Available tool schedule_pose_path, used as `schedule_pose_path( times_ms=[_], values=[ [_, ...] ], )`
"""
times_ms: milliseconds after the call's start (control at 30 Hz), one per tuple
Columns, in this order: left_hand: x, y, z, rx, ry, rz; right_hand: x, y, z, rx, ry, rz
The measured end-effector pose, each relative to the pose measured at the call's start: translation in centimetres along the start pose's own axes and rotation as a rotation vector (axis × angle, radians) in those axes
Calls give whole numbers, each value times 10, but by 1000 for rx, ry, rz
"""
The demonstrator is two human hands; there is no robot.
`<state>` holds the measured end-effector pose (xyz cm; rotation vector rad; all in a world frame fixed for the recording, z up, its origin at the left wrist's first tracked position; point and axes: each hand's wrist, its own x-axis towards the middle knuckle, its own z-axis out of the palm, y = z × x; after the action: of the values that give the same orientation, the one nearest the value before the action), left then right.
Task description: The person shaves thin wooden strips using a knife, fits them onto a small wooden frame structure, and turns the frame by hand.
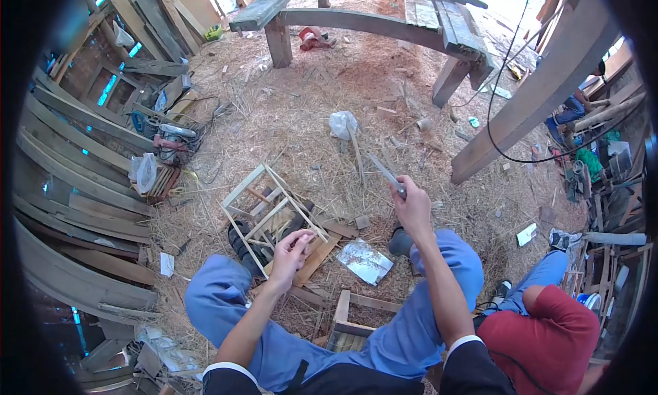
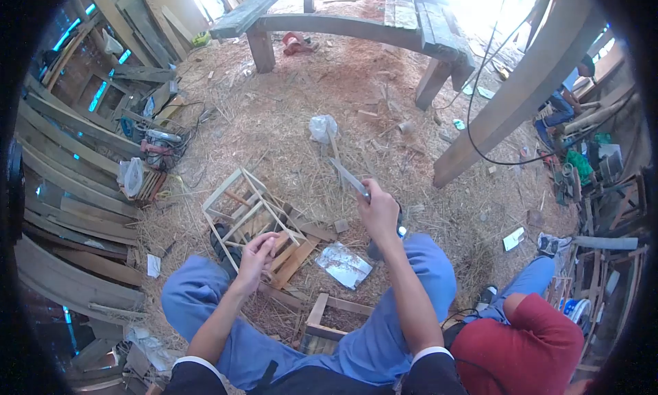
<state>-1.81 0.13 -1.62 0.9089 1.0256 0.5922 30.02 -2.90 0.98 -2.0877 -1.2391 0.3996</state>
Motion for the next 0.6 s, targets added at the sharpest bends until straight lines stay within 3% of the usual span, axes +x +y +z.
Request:
schedule_pose_path(
  times_ms=[67, 100, 233, 600],
  values=[
    [9, -2, -1, -121, 33, -3, -3, 6, 18, 6, -85, 86],
    [13, 1, 0, -180, 47, -15, -6, 2, 22, -38, -234, 136],
    [41, 6, 12, -233, 71, -8, -6, 17, 74, 12, -447, 72],
    [72, 9, 15, -245, 48, 57, 2, 11, 120, -94, -384, -89]
  ],
)
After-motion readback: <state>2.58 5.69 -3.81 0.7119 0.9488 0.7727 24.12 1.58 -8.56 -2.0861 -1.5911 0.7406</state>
